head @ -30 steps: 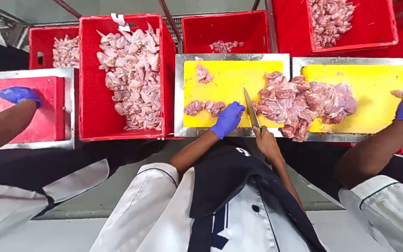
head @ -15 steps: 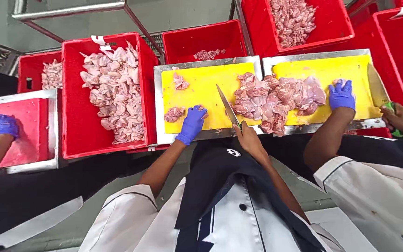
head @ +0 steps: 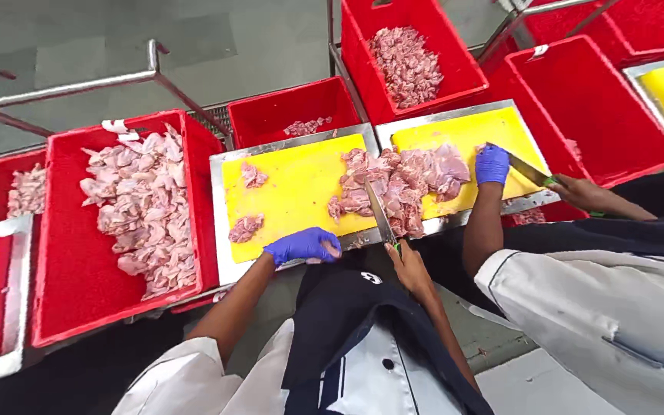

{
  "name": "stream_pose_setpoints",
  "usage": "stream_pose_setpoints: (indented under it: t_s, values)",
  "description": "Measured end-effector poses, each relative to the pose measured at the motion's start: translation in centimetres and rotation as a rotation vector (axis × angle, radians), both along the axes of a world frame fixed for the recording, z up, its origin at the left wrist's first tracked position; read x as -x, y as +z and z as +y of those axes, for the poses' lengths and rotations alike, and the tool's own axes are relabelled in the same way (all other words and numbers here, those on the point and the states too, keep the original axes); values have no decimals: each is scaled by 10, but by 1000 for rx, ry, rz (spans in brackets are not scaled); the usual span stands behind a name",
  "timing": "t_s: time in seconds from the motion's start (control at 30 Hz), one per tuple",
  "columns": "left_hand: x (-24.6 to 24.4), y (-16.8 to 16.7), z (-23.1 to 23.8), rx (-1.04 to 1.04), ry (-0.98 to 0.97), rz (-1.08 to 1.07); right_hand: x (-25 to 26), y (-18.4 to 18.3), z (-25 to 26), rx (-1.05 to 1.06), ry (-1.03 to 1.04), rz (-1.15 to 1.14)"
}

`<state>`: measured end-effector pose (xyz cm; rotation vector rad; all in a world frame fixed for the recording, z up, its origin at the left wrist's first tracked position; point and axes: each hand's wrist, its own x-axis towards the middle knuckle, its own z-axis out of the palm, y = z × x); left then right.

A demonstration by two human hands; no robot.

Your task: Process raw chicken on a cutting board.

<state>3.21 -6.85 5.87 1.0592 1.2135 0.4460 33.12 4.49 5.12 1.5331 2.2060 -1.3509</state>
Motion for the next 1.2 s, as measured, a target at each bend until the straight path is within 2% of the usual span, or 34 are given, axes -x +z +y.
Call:
stream_pose_setpoints:
  t_s: [0.1,0.13,0.17,0.2,0.23,0.3,0.37,0.4,0.43,0.47,0.5,0.53,0.6,0.73,0.83,0.97,1.13,1.2]
  values:
    - [-16,28,55,-112,-476,-177,-28,-6,-6,-1,-43,-6]
    - [-19,40,80,-149,-544,-195,-36,-9,-8,5,-52,-8]
    - [-21,54,108,-205,-526,-180,-43,-11,-11,12,-65,-6]
    - [-20,67,138,-254,-407,-157,-48,-13,-14,16,-79,-5]
    - [-17,70,172,-318,-203,-152,-53,-13,-16,17,-90,-1]
    - [-15,55,243,-412,427,-202,-60,-15,-22,-14,-102,26]
    - [-12,34,294,-434,1050,-259,-62,-3,-29,-69,-110,44]
    - [-13,31,299,-452,1195,-283,-57,23,-28,-45,-111,-3]
    - [-16,31,294,-496,1213,-278,-47,64,-16,116,-111,-115]
    - [-20,30,277,-543,1152,-213,-43,81,-8,200,-120,-170]
    - [-24,24,252,-573,1059,-95,-50,64,-13,131,-135,-130]
    - [-25,18,226,-582,988,40,-63,24,-20,-13,-144,-39]
    - [-19,-3,175,-564,975,297,-76,-17,-20,-26,-144,14]
    - [1,-48,74,-434,985,668,-69,-21,-10,-3,-95,28]
    - [-5,-68,24,-338,1007,722,-61,-30,-3,-65,-34,138]
    - [-29,-66,8,-293,1040,701,-43,-35,7,-69,50,237]
    - [-44,-80,26,-450,619,832,-28,-34,21,-23,134,263]
    - [-42,-84,35,-467,534,879,-25,-35,24,-27,160,256]
